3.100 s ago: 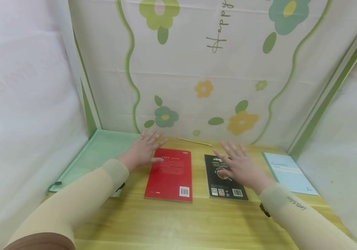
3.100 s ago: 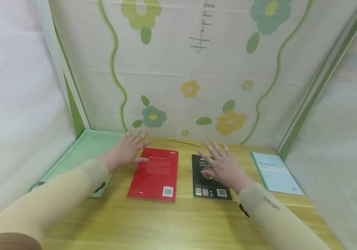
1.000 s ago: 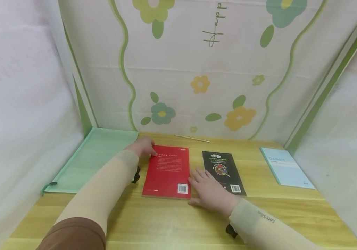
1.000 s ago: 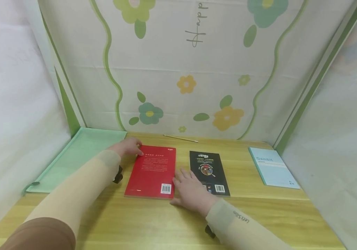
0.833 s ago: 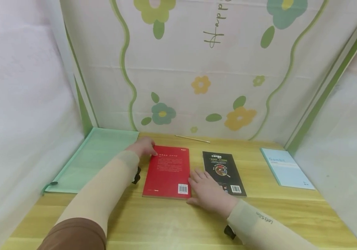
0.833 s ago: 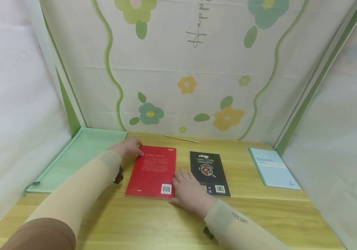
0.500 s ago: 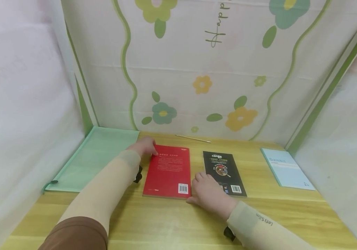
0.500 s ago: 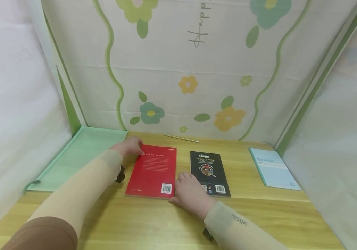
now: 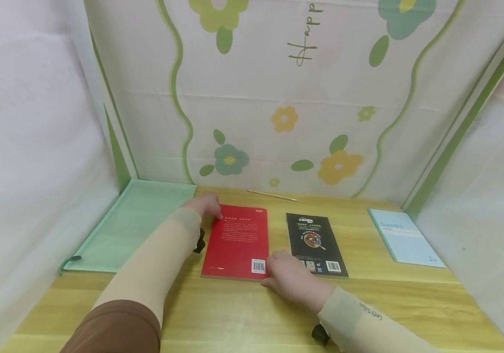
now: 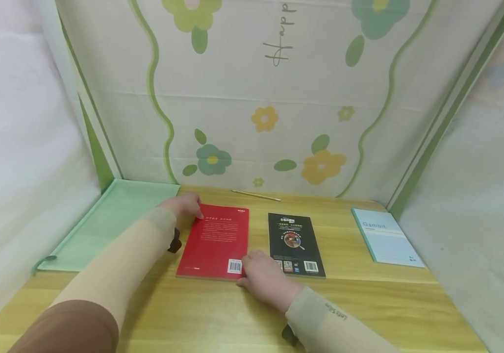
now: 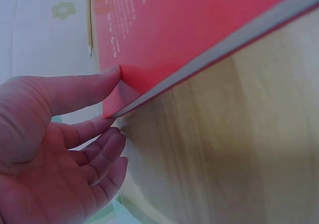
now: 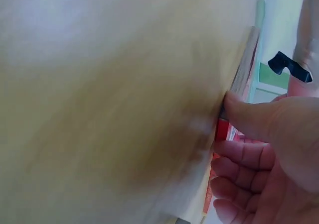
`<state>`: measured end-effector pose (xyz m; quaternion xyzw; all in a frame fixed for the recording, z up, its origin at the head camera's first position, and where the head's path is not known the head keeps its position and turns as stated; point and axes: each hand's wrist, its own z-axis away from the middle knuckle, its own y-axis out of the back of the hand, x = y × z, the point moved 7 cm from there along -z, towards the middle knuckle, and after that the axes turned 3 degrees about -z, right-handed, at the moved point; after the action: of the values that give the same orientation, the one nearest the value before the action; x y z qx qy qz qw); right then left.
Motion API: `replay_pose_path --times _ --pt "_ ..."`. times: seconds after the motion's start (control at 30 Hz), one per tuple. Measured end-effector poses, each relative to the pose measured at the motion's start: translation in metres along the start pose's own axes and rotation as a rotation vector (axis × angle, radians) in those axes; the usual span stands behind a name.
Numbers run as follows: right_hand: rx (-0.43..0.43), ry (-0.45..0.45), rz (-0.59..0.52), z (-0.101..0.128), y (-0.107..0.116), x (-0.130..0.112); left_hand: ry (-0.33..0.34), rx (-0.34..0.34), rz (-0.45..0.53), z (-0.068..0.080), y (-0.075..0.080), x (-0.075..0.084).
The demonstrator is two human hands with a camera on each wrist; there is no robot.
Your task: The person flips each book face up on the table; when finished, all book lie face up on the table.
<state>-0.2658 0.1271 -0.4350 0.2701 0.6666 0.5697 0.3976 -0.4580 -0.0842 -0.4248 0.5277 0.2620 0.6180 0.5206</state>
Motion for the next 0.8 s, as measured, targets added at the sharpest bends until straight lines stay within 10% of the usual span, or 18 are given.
replay_pose_path --times 0.27,0.8 --pt "-0.066 -0.202 -0.288 -0.0001 -0.0061 0.0064 0.037 -0.037 -0.001 -0.0012 0.0016 0.0021" --pt "-0.087 -0.249 -0.333 0.0013 -0.0056 0.0079 0.008 -0.035 -0.010 -0.0001 0.0016 0.0085"
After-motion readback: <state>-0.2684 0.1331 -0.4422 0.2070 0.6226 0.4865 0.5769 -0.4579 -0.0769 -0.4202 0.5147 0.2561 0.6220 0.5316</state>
